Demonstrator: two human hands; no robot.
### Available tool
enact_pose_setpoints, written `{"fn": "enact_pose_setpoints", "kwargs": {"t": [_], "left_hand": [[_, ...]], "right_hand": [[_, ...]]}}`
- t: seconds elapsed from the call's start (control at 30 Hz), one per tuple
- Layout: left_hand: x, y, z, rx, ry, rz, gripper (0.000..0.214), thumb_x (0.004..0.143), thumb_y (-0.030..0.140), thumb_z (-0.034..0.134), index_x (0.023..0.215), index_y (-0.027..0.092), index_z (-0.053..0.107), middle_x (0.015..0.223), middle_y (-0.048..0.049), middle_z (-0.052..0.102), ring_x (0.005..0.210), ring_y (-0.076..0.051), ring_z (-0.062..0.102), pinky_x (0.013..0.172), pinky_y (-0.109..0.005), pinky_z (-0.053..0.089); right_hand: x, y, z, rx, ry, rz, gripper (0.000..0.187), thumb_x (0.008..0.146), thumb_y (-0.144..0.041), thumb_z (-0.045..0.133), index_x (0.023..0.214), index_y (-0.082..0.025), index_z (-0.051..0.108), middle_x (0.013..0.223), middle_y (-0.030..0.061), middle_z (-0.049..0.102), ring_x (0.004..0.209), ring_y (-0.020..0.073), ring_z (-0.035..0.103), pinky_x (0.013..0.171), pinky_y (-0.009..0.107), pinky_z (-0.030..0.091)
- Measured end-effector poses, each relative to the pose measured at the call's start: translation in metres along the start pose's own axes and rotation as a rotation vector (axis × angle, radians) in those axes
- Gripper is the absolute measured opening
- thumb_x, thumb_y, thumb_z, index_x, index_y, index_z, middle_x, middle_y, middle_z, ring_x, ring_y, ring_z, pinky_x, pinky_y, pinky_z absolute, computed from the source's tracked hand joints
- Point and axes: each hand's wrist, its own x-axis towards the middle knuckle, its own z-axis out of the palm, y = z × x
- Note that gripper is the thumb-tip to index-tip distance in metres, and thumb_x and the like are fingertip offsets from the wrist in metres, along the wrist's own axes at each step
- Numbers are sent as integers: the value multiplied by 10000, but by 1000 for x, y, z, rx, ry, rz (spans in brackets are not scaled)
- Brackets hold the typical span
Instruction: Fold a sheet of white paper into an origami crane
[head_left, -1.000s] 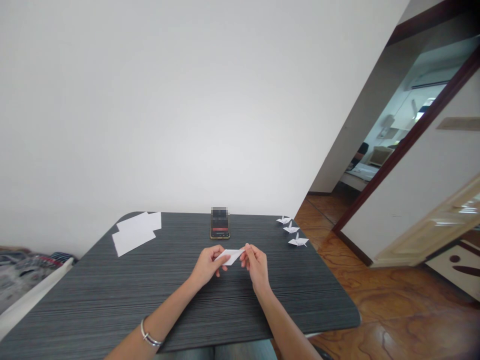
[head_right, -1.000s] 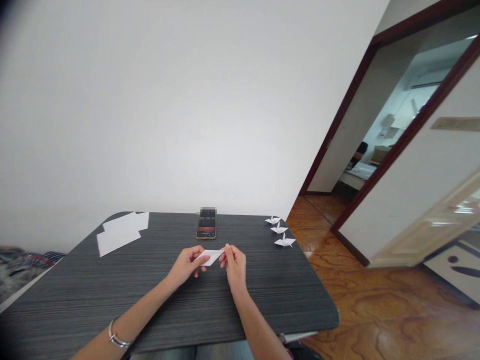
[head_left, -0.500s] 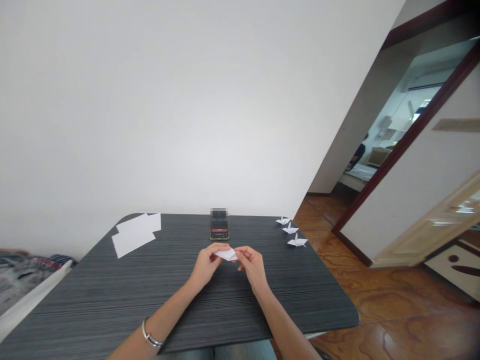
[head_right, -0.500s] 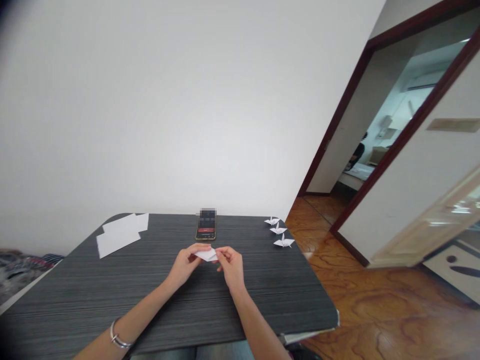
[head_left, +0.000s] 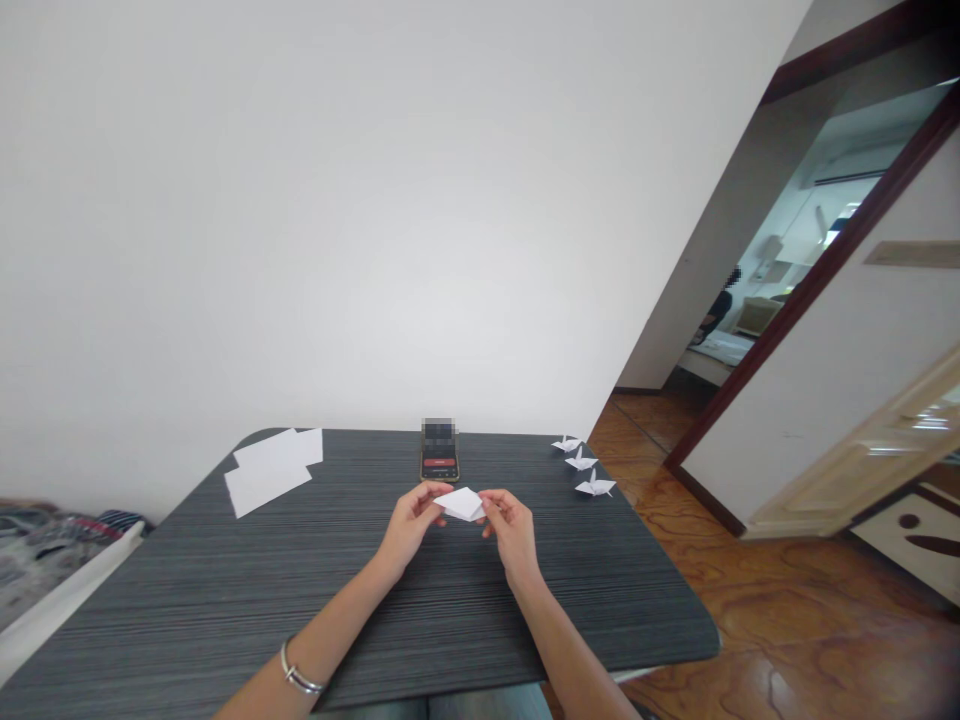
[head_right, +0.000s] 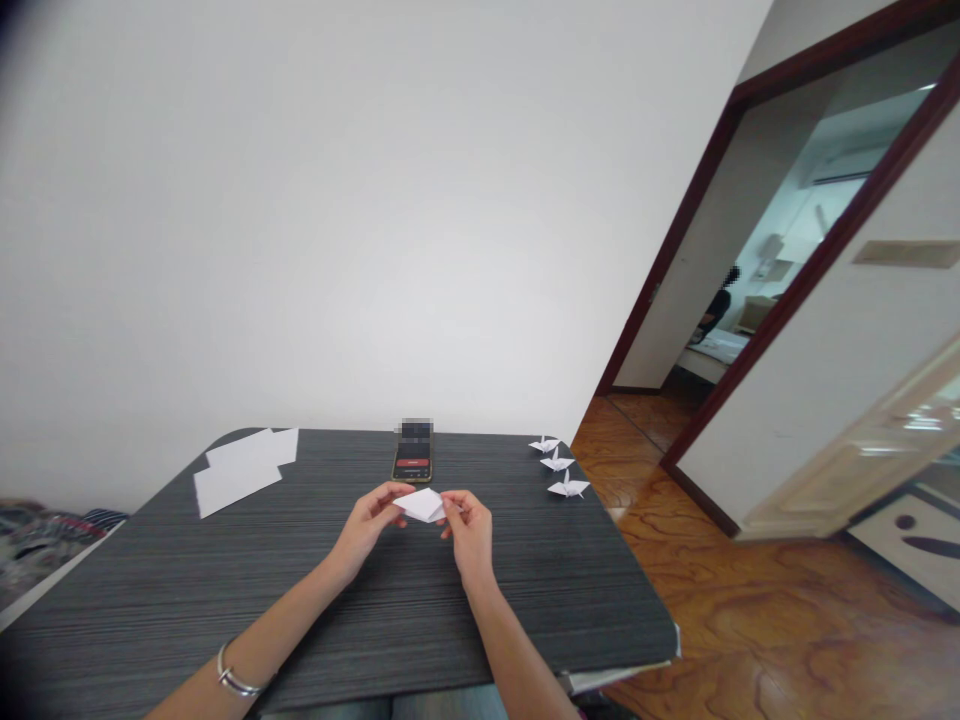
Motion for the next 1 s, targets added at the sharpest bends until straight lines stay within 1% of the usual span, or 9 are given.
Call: {"fn": "enact_pose_setpoints", "kwargs": {"t": [0.13,0.23,0.33,0.47,0.6,0.67,0.8,0.87,1.0], "left_hand": [[1,-2,2,5,-42,-26,236,641,189,596,862,108,585,792,-52,617,641,-128,547,511,-204,434],[1,-5,2,-3,-101,-75,241,605,161,616,837,104,577,705,-36,621,585,-127,553,467,-204,431],[1,-7,1,-23,-122,-97,228,601,149,612,821,105,570,633,-18,613,544,-124,554,442,-200,427],[1,-5,-2,-20,-20,-73,212,604,167,613,806,106,592,680,-25,622,576,-122,561,468,-199,443],[2,-2,-5,-54,91,-65,274,617,233,620,859,106,596,778,-50,623,632,-139,576,493,-214,467],[3,-1,-5,-78,103,-71,303,627,261,619,885,105,588,810,-61,621,658,-149,582,506,-221,478],[2,-1,-2,-98,86,-82,315,634,295,624,880,107,566,852,-72,626,678,-156,590,515,-224,482],[1,-2,-1,-100,71,-85,288,640,310,623,835,112,546,823,-70,636,674,-157,595,512,-222,478],[-1,-5,2,-95,4,-86,270,644,327,627,763,133,483,691,-44,645,629,-156,605,505,-224,469]], "right_hand": [[-1,0,1,9,-36,40,160,678,-287,595,745,-141,605,585,4,590,457,93,492,377,185,377],[-2,-1,2,25,-58,63,161,658,-272,615,749,-142,597,592,2,594,436,85,480,371,185,371],[-2,-1,3,32,-51,49,174,663,-280,610,772,-146,591,632,12,605,474,96,507,372,181,376],[-1,0,1,19,-4,15,205,693,-300,580,841,-160,584,736,31,601,609,132,563,373,167,380],[-1,-2,1,11,44,17,225,683,-281,590,877,-167,570,794,33,583,630,128,571,359,149,360],[-3,-4,2,19,5,18,231,685,-288,587,882,-170,563,779,26,585,597,122,570,351,150,352],[-8,-7,8,13,-160,48,285,677,-294,592,933,-177,546,700,8,593,547,124,573,351,156,363],[-9,-8,10,8,-188,53,293,671,-279,595,943,-181,546,713,8,598,555,125,579,350,153,364],[-10,-8,9,-11,-196,40,264,667,-259,591,917,-180,560,734,14,608,579,132,590,357,157,373]]}}
